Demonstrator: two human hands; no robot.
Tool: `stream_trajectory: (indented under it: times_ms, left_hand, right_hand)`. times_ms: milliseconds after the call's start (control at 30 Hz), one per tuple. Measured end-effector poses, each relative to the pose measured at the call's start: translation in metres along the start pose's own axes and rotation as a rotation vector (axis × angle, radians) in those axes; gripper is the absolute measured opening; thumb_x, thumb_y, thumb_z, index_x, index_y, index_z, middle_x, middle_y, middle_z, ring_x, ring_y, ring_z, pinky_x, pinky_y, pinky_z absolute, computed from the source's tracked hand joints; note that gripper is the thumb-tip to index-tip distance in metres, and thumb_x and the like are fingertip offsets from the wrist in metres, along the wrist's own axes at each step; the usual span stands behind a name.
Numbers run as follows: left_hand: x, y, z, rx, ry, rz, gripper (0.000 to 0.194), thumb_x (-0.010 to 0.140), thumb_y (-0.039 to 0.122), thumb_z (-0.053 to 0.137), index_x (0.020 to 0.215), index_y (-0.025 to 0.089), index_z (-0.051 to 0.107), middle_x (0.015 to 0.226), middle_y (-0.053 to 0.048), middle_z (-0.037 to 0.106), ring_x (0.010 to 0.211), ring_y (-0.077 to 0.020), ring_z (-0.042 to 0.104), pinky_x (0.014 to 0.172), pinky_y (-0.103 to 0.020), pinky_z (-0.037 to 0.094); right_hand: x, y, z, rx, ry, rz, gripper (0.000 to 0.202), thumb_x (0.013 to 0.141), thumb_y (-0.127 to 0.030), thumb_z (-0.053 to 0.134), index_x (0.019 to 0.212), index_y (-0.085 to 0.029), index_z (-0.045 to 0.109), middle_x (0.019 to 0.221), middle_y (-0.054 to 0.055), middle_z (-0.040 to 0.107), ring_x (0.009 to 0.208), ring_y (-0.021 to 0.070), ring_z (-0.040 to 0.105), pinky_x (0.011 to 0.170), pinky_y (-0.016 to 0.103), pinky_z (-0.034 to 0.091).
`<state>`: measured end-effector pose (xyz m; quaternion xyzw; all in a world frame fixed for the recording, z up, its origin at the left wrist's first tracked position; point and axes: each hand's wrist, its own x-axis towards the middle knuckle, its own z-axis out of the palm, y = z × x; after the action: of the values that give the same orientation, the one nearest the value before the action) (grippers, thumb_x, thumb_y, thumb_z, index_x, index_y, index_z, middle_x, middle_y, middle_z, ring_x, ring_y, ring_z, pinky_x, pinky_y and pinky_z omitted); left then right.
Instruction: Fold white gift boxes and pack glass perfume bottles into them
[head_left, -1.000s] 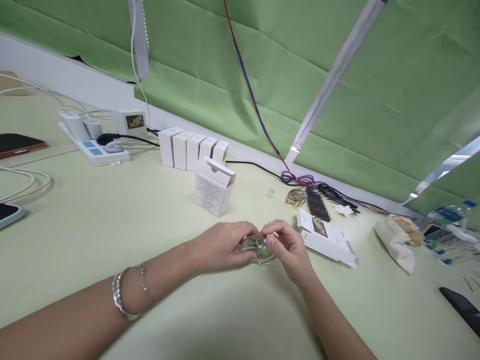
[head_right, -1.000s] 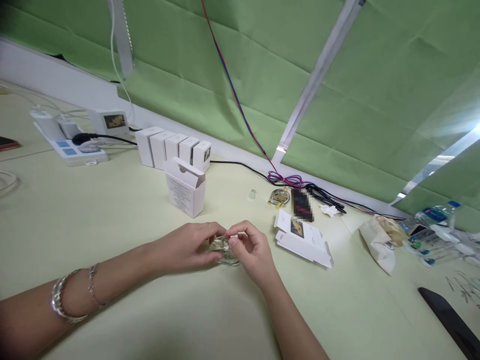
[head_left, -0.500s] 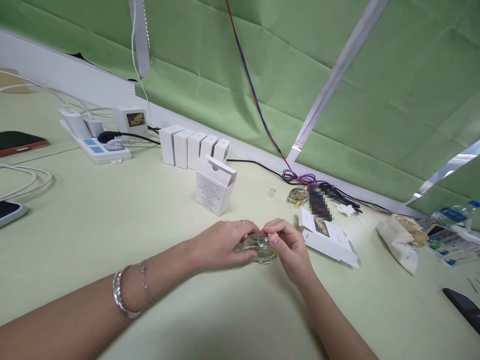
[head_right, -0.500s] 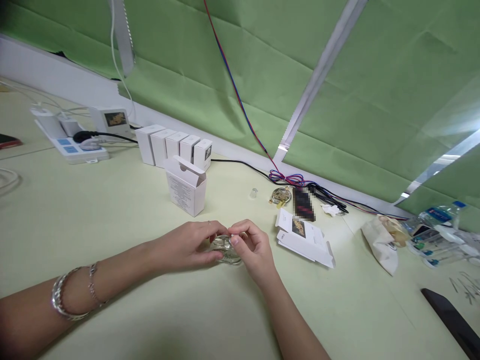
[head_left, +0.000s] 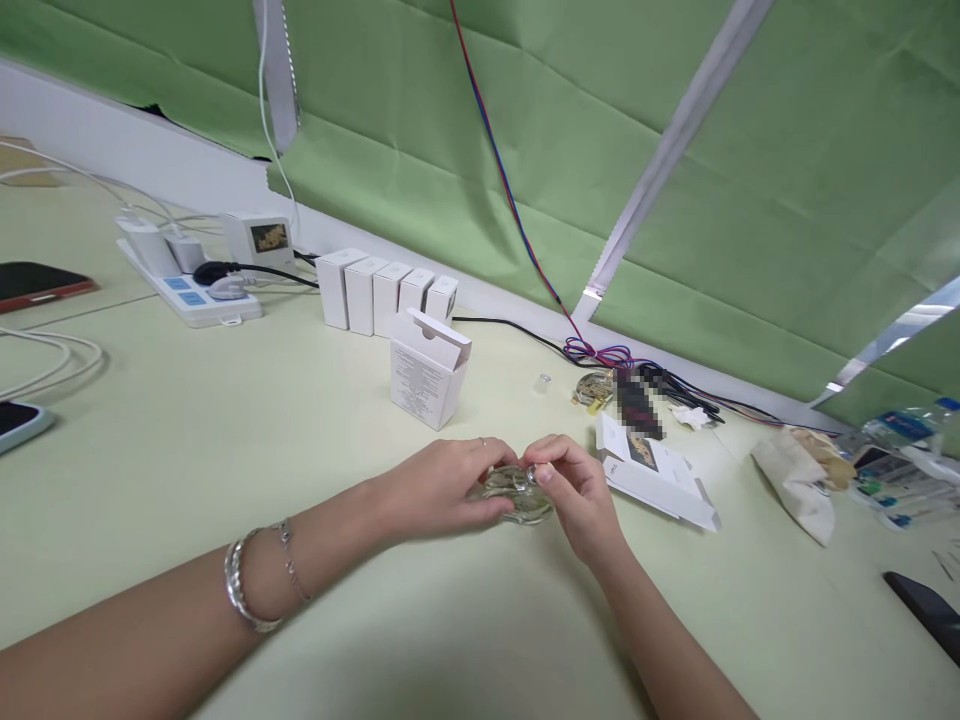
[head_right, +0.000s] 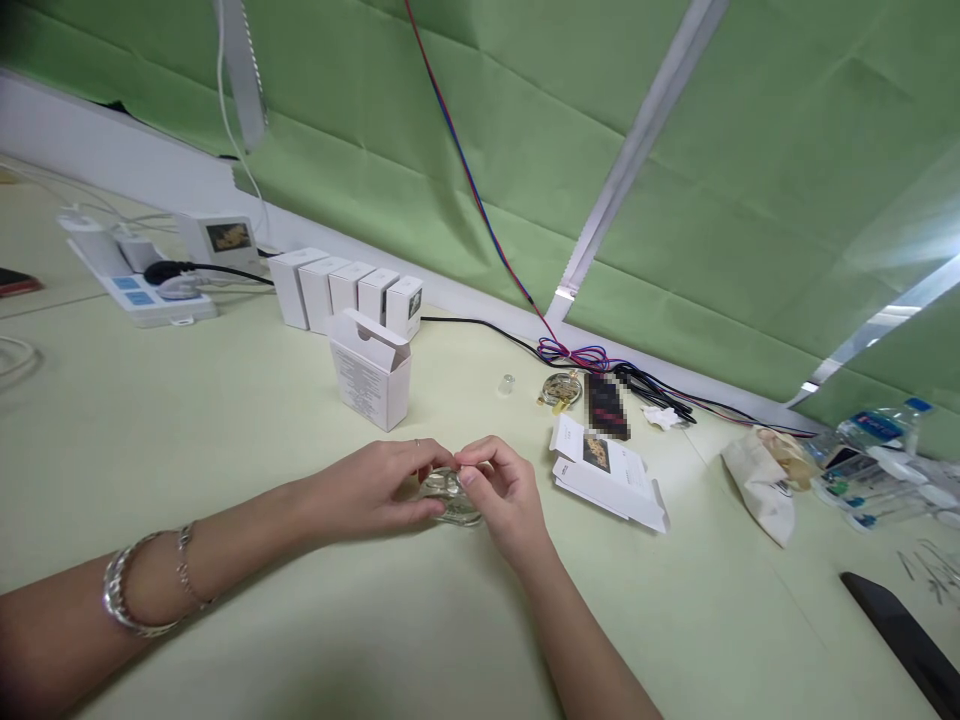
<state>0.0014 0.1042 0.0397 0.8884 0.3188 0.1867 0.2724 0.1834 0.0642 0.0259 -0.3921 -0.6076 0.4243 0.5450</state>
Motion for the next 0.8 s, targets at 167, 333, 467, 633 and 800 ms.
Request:
stream_trajectory:
  times_ms: [167, 333, 467, 633, 800]
  left_hand:
    - [0.0, 0.0, 0.0, 0.002, 0.009, -0.001, 0.029, 0.078, 0.034, 0.055, 0.104, 0.021, 0.058, 0.083, -0.001, 0.062, 0.073, -0.0174, 0.06, 0.059, -0.024, 0.041]
    - [0.0, -0.001, 0.001, -0.002, 0.009, 0.016, 0.027, 0.078, 0.032, 0.055, 0.102, 0.021, 0.057, 0.085, -0.001, 0.062, 0.073, -0.0169, 0.059, 0.059, -0.024, 0.04]
    - [-0.001, 0.0, 0.0, 0.007, 0.006, 0.009, 0.026, 0.078, 0.032, 0.055, 0.101, 0.021, 0.057, 0.085, -0.001, 0.063, 0.073, -0.017, 0.059, 0.059, -0.023, 0.04]
    - [0.0, 0.001, 0.0, 0.012, -0.001, 0.019, 0.025, 0.079, 0.031, 0.053, 0.102, 0.021, 0.055, 0.089, -0.001, 0.063, 0.075, -0.0171, 0.059, 0.06, -0.024, 0.04]
    - [-0.001, 0.0, -0.003, 0.075, 0.001, 0.032, 0.026, 0.079, 0.033, 0.053, 0.102, 0.02, 0.053, 0.088, -0.003, 0.064, 0.074, -0.0185, 0.059, 0.062, -0.026, 0.041]
  right_hand:
    - [0.001, -0.002, 0.0, 0.018, 0.006, 0.014, 0.021, 0.075, -0.043, 0.066, 0.076, -0.023, 0.061, 0.075, 0.002, 0.059, 0.074, 0.0166, 0.056, 0.068, 0.029, 0.045]
    - [0.003, -0.003, -0.001, 0.036, -0.016, 0.035, 0.021, 0.075, -0.043, 0.066, 0.076, -0.022, 0.062, 0.076, 0.002, 0.06, 0.074, 0.0164, 0.056, 0.068, 0.029, 0.045]
    - [0.002, -0.001, -0.001, 0.073, -0.026, 0.05, 0.018, 0.075, -0.04, 0.067, 0.076, -0.023, 0.062, 0.077, 0.001, 0.061, 0.073, 0.0151, 0.056, 0.067, 0.027, 0.044]
    - [-0.003, 0.002, -0.006, 0.058, -0.083, 0.075, 0.018, 0.082, -0.043, 0.06, 0.088, -0.026, 0.063, 0.086, 0.001, 0.064, 0.077, 0.0155, 0.058, 0.069, 0.027, 0.045]
    - [-0.007, 0.003, -0.012, -0.115, -0.137, 0.037, 0.054, 0.077, -0.039, 0.067, 0.124, -0.031, 0.043, 0.113, 0.004, 0.055, 0.105, 0.0193, 0.051, 0.086, 0.032, 0.042]
